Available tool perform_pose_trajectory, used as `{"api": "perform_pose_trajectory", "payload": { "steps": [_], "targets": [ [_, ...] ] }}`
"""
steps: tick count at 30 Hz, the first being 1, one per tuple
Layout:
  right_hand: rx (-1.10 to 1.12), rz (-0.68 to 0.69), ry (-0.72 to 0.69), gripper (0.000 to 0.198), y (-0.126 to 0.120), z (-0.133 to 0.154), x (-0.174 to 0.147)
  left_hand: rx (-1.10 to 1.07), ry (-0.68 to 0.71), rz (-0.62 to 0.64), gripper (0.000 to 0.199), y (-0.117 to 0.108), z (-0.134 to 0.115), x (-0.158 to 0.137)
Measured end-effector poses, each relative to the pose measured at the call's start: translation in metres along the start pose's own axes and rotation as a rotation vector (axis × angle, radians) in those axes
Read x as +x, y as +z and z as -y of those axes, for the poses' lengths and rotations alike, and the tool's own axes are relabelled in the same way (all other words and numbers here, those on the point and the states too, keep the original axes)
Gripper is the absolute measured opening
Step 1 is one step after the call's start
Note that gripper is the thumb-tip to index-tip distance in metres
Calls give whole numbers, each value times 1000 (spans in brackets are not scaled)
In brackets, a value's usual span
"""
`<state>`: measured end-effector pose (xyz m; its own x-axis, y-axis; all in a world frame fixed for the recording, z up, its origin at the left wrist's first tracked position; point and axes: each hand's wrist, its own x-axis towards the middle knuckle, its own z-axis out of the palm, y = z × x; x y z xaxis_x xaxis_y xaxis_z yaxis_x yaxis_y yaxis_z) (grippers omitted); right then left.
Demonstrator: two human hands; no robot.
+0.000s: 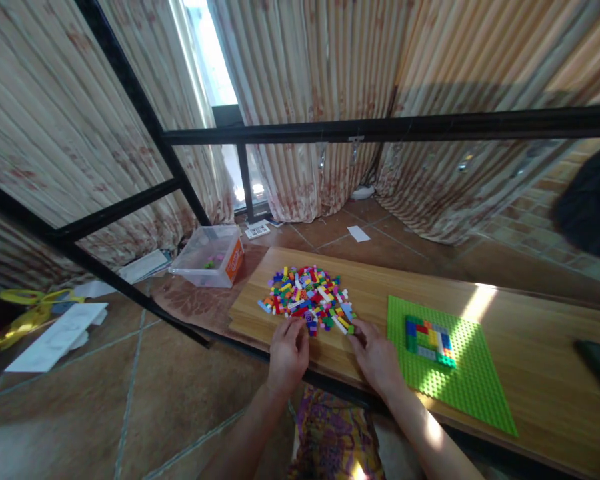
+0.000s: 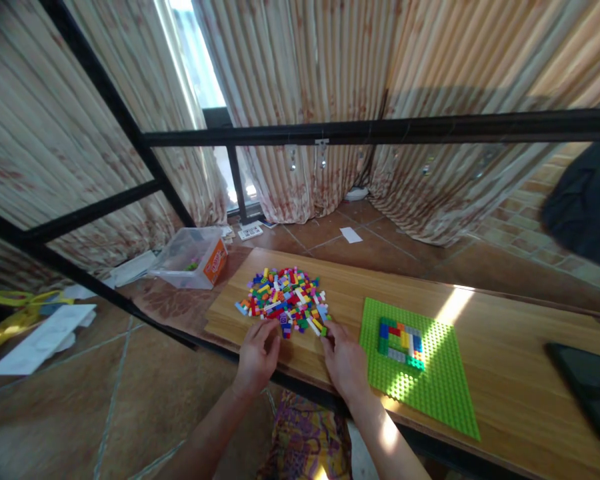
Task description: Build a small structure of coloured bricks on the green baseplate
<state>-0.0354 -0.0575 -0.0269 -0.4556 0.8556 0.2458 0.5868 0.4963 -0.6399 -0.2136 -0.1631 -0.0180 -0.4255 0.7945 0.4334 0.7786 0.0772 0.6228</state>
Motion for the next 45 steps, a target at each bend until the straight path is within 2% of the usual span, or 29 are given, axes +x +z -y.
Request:
{"api": "perform_pose_trajectory", "payload": {
  "steps": [3,6,9,12,21,24,28,31,32,34,37,39,45],
  "targets": [
    [52,15,33,39,6,8,4,91,7,-50,32,-3,4,36],
    [129,31,40,42,10,15,6,256,-8,20,33,-5,5,72],
    [171,30,53,41,9,17,3,373,-26,134,26,-4,3,92],
    [190,2,84,38,2,13,-5,433,-17,180,22,-1,1,97],
    [254,-104,101,27,-16,6,-29,455,6,152,11,2,6,96],
    [279,-131,88,24,-19,10,-34,313,5,117,8,-2,2,95],
    [299,-171,91,22,-27,16,-43,-168,-94,110,10,1,-24,78],
    [336,-193,114,27,-35,19,-50,-580,-221,274,16,17,-58,48],
    [356,-207,116,29,-38,19,-52,-678,-273,359,17,24,-69,37],
    [392,-247,102,31,-44,17,-56,-821,-406,437,18,39,-90,19],
    [400,-281,75,25,-57,10,-61,-952,-555,487,20,56,-114,5],
    [388,-278,86,21,-66,5,-64,-985,-609,518,22,63,-126,4],
    [385,-294,213,21,-78,-16,-69,-950,-554,671,23,70,-145,12]
  ]
}}
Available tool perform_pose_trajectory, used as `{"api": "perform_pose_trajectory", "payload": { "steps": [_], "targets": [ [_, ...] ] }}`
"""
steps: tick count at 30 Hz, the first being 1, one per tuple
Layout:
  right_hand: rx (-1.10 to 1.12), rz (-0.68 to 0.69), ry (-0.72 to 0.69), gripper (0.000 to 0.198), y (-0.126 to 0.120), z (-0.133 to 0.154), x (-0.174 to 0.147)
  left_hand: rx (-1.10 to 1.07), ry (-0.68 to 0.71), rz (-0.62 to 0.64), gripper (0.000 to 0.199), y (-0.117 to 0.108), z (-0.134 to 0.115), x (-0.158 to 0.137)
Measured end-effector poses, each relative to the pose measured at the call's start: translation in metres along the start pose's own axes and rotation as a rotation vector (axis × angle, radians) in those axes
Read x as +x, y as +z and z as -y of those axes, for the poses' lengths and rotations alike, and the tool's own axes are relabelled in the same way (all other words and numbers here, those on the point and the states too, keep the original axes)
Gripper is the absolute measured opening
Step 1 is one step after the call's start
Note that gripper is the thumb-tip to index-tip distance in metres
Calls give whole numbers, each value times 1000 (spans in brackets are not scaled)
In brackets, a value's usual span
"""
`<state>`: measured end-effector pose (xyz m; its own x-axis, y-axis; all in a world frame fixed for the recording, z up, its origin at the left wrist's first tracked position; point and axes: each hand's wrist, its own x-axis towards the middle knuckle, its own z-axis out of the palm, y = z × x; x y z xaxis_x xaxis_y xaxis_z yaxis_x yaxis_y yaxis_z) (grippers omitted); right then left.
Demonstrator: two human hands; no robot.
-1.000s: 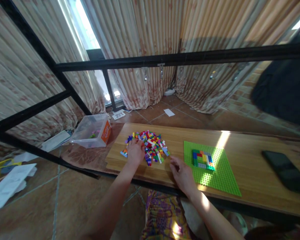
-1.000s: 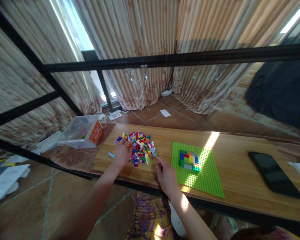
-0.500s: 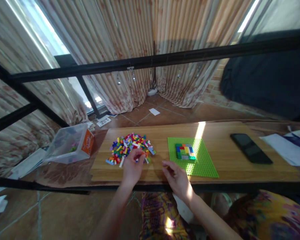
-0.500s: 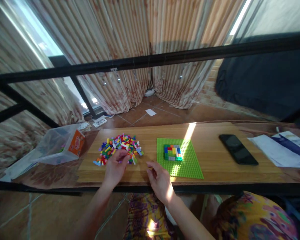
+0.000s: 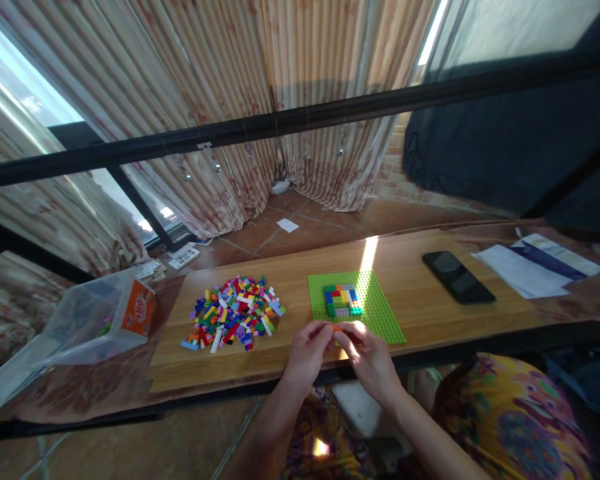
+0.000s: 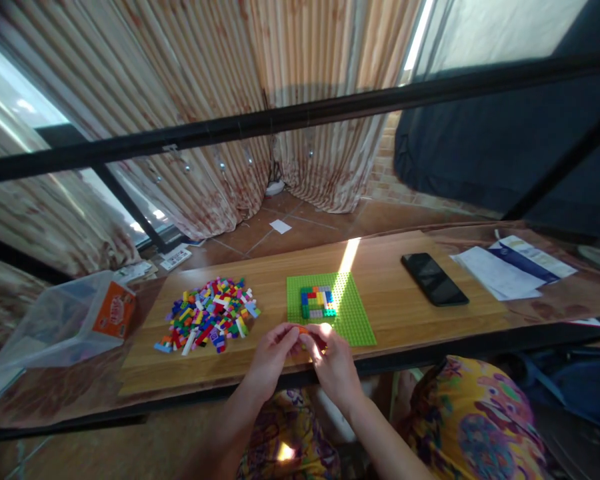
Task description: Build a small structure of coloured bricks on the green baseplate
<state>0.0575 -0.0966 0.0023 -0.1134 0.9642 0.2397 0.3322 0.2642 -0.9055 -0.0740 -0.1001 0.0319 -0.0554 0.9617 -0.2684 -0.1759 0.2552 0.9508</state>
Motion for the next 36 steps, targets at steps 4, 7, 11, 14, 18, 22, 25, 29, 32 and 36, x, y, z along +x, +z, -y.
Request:
{"api": "perform_pose_trajectory", "payload": {
  "steps": [4,7,11,14,18,22,25,29,32,36],
  "targets": [
    [-27,-65,16,26,-8,-9,4,54,-33,16,29,8,-1,7],
    [-87,-62,-46,27,-16,-9,8,109,-30,-6,34,17,0,16],
    [-193,-17,-160,21,-28,-14,21,201,-5,-23,33,25,4,30],
    [-264,-35,-191,22,-34,-29,36,327,36,-54,31,23,9,43],
    [-370,-92,-199,19,-38,-54,59,467,115,-95,29,14,14,56],
    [-450,-68,-210,17,-33,-64,69,537,123,-55,33,10,15,58],
    [-498,-79,-200,18,-28,-64,70,589,117,-15,35,12,15,57],
    [-530,-82,-212,18,-27,-65,71,623,126,7,32,15,15,56],
    [-540,-73,-212,16,-27,-65,72,619,119,-1,32,16,15,56],
    [-522,-67,-202,15,-24,-63,73,599,105,-32,36,14,17,56]
  ]
}}
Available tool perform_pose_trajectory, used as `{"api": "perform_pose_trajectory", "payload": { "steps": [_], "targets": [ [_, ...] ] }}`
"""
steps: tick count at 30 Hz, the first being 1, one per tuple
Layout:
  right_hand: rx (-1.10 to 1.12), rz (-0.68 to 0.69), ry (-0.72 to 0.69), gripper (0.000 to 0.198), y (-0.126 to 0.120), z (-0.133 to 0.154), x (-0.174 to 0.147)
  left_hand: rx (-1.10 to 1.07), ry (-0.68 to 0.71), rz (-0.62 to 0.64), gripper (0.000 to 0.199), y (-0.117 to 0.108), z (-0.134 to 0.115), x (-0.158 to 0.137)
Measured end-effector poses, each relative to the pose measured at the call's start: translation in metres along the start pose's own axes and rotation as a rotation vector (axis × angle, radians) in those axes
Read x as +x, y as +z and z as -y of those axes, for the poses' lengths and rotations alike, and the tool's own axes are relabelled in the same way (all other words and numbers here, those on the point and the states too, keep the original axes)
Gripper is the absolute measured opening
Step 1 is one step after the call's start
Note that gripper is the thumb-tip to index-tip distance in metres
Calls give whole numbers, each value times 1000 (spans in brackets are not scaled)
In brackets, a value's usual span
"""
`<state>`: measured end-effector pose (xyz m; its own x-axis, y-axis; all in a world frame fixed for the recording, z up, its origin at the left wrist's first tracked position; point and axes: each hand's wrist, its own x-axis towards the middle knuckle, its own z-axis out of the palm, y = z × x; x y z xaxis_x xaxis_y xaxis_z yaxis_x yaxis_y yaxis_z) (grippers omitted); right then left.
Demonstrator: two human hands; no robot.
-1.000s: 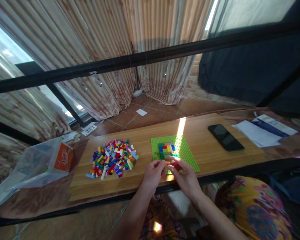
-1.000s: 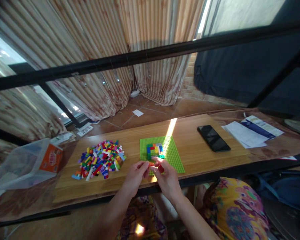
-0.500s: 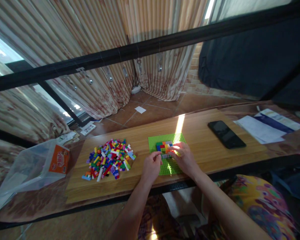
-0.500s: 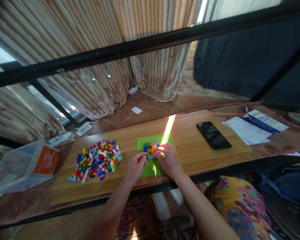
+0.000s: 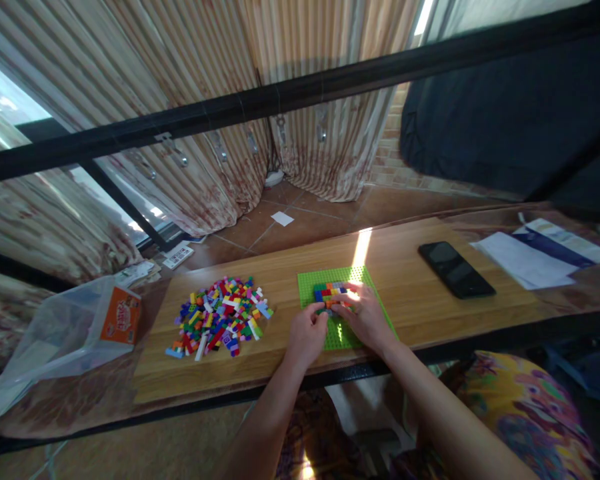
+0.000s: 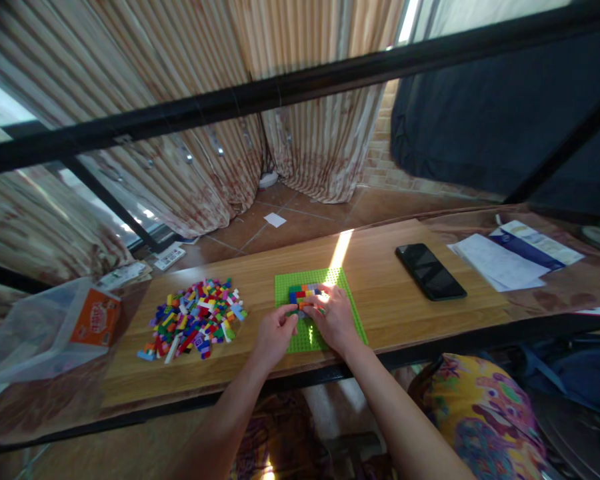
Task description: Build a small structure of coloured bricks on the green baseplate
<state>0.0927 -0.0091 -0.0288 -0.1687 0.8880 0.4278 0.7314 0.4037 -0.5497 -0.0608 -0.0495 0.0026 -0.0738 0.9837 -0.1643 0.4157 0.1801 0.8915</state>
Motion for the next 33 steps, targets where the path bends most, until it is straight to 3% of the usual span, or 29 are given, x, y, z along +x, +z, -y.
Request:
{"api": "perform_pose_trajectory", "payload": {
  "steps": [7,21,33],
  "targets": [
    [40,6,-32,15,2,4,2,-4,-4,-22,39,-1,4,-1],
    [-122,81,-234,27,-5,4,4,210,157,-43,38,2,-4,-15],
    [51,53,-187,24,2,6,7,256,172,-60,41,5,-3,-18]
  ]
}}
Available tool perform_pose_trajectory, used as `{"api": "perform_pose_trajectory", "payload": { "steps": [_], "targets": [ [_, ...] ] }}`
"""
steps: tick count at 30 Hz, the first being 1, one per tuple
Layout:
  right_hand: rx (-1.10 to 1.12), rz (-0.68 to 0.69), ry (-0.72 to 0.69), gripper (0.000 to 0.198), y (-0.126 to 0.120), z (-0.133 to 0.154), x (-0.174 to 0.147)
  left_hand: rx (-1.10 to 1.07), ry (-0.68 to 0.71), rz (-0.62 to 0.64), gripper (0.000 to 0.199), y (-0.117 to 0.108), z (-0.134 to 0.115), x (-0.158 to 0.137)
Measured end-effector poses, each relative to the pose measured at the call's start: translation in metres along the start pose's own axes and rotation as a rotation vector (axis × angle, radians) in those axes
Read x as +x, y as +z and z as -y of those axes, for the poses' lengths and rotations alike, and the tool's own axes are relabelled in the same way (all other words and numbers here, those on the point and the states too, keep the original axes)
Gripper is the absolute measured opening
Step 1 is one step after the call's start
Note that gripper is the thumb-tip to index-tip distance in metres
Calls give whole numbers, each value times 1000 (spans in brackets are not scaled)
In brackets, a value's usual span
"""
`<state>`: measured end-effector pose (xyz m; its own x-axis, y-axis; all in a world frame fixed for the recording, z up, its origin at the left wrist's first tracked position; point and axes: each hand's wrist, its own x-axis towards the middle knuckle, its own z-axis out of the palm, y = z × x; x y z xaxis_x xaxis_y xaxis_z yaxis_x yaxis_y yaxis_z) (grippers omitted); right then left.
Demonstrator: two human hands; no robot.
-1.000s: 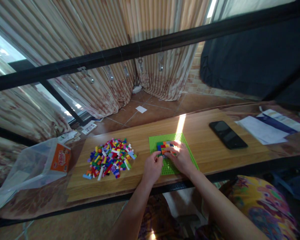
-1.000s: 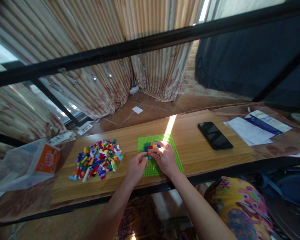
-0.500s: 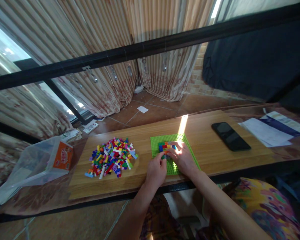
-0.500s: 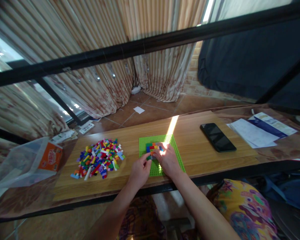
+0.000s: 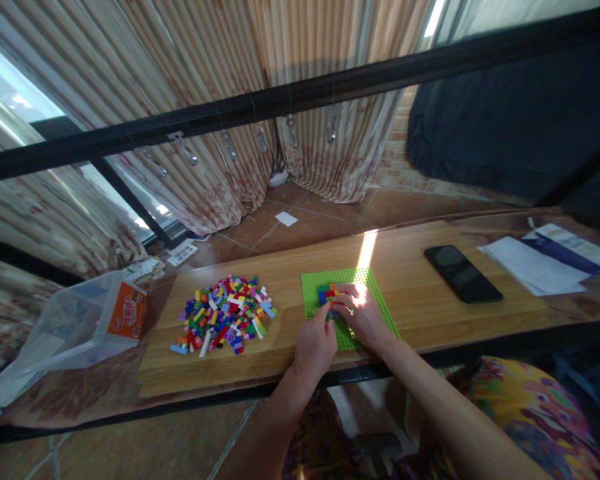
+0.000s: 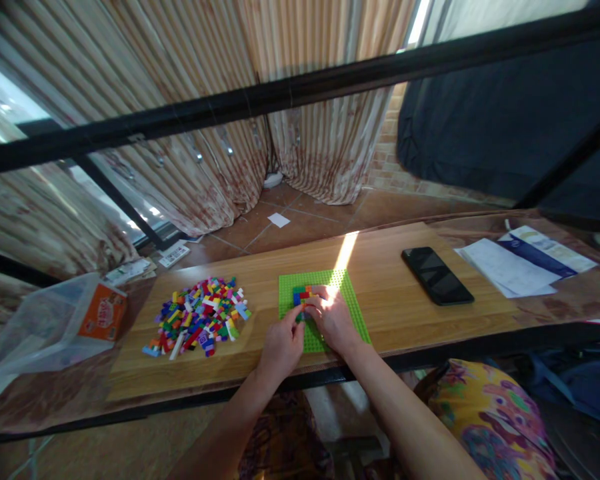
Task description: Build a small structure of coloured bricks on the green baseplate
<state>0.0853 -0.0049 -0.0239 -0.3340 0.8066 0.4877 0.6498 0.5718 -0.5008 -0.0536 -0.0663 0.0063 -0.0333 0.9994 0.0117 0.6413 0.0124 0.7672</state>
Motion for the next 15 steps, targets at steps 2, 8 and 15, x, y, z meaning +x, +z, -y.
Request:
{"api": "perform_pose_trajectory", "payload": {
  "steps": [2,8,15],
  "targets": [
    [23,17,-32,25,-1,2,2,17,1,7,42,-1,-1,0],
    [80,-9,-96,21,-1,0,3,26,10,19,43,-3,-1,-1],
    [60,-25,-108,19,0,1,2,51,6,12,41,-2,0,0]
  ]
}}
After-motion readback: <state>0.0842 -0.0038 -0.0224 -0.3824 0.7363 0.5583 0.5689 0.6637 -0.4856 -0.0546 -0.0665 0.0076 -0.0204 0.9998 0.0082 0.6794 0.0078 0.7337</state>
